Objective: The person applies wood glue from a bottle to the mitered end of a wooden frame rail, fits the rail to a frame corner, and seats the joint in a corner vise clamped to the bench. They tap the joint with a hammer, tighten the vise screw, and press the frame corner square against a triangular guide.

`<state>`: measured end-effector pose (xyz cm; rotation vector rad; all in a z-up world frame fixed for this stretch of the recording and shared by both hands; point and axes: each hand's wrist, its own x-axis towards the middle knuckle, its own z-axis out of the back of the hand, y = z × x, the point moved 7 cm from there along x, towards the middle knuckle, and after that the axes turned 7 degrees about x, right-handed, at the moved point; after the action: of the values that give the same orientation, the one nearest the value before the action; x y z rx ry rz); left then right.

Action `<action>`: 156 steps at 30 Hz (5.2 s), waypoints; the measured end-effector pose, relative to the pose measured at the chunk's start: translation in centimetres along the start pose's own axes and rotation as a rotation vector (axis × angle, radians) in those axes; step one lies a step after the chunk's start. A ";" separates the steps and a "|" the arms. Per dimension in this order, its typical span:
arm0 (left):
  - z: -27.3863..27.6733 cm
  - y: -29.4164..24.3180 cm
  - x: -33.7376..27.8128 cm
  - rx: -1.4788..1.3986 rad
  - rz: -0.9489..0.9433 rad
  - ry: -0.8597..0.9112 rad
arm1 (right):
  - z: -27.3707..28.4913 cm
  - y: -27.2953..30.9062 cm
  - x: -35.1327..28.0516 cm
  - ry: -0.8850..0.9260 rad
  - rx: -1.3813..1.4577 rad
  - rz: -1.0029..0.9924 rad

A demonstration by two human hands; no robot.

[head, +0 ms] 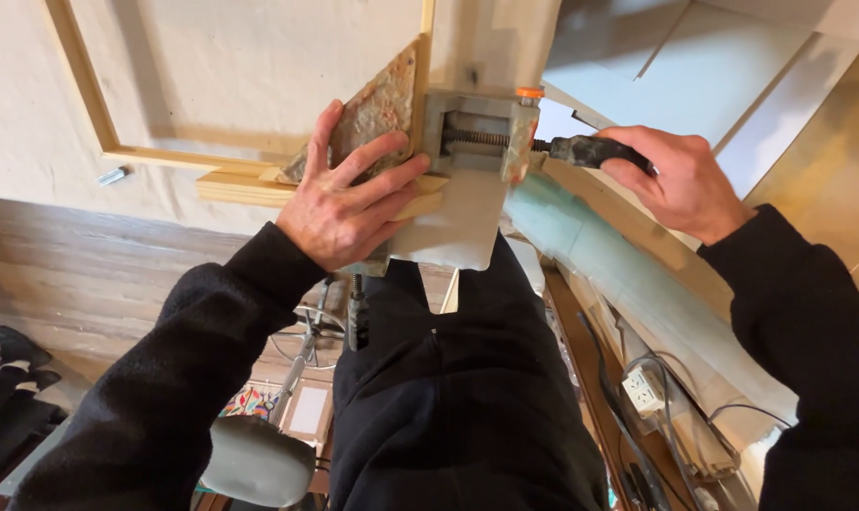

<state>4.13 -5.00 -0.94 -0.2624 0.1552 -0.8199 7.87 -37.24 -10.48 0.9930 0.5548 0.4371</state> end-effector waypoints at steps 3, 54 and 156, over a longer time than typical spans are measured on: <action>-0.1 0.0 -0.1 0.000 0.003 0.011 | -0.5 -1.6 0.4 0.062 0.142 -0.189; 0.8 3.5 2.3 -0.114 -0.601 0.032 | -41.1 17.6 -3.9 -0.797 1.563 -0.512; -3.5 21.3 -10.6 -0.924 0.529 0.808 | -20.8 17.7 2.6 -1.456 0.868 -0.758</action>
<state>11.13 16.14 -10.12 -0.7074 1.3228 -0.2313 -4.63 -13.55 -4.56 1.4933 -0.3070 -1.2683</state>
